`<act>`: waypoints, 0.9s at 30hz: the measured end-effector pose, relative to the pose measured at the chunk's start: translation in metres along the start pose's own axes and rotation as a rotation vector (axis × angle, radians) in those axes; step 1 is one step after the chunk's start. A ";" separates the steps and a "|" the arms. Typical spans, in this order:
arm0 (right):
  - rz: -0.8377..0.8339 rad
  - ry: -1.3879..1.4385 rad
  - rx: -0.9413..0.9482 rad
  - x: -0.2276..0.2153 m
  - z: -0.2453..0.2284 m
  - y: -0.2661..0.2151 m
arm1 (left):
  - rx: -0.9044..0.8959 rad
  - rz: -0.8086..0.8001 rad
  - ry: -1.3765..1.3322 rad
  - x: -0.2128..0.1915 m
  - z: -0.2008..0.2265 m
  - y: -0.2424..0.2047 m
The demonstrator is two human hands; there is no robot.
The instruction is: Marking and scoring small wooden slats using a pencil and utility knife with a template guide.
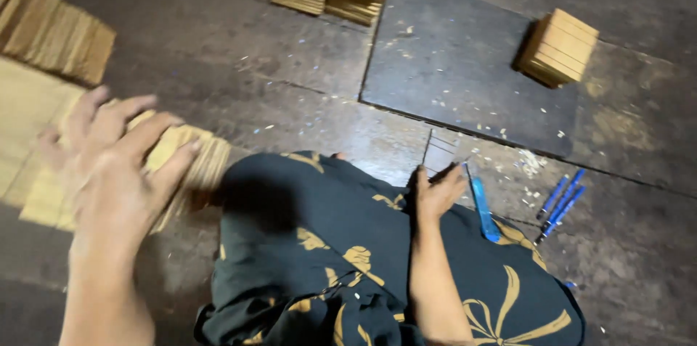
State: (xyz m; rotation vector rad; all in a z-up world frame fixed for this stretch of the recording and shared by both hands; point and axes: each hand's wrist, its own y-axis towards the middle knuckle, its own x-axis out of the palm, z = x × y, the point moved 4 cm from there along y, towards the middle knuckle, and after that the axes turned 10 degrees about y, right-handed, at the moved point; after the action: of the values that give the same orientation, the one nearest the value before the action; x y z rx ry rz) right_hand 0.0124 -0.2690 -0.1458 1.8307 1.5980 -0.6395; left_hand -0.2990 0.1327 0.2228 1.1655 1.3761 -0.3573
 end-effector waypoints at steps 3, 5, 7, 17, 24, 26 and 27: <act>0.121 -0.016 -0.073 -0.026 -0.035 -0.003 | -0.086 -0.081 -0.232 -0.021 0.017 0.003; 0.122 0.067 0.022 -0.025 -0.029 0.012 | -0.043 0.062 -0.234 -0.029 0.034 0.002; 0.120 0.146 0.117 -0.031 -0.032 0.036 | -0.003 0.196 -0.243 -0.028 0.060 0.004; 0.314 0.031 -0.123 -0.056 -0.056 0.274 | 0.165 -0.141 -1.086 0.163 0.280 0.013; 0.366 -0.162 -0.194 -0.050 -0.029 0.369 | 0.173 -0.479 -1.107 0.188 0.299 0.014; 0.346 -0.148 -0.128 -0.044 -0.023 0.377 | 0.153 -0.483 -1.087 0.191 0.301 0.016; 0.334 -0.133 -0.068 -0.043 -0.019 0.380 | 0.136 -0.478 -1.071 0.191 0.301 0.015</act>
State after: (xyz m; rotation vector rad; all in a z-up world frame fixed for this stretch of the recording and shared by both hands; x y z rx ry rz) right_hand 0.3804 -0.3139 -0.0508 1.9037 1.1780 -0.5342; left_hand -0.0697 -0.0215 -0.0034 0.5390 0.6405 -1.2246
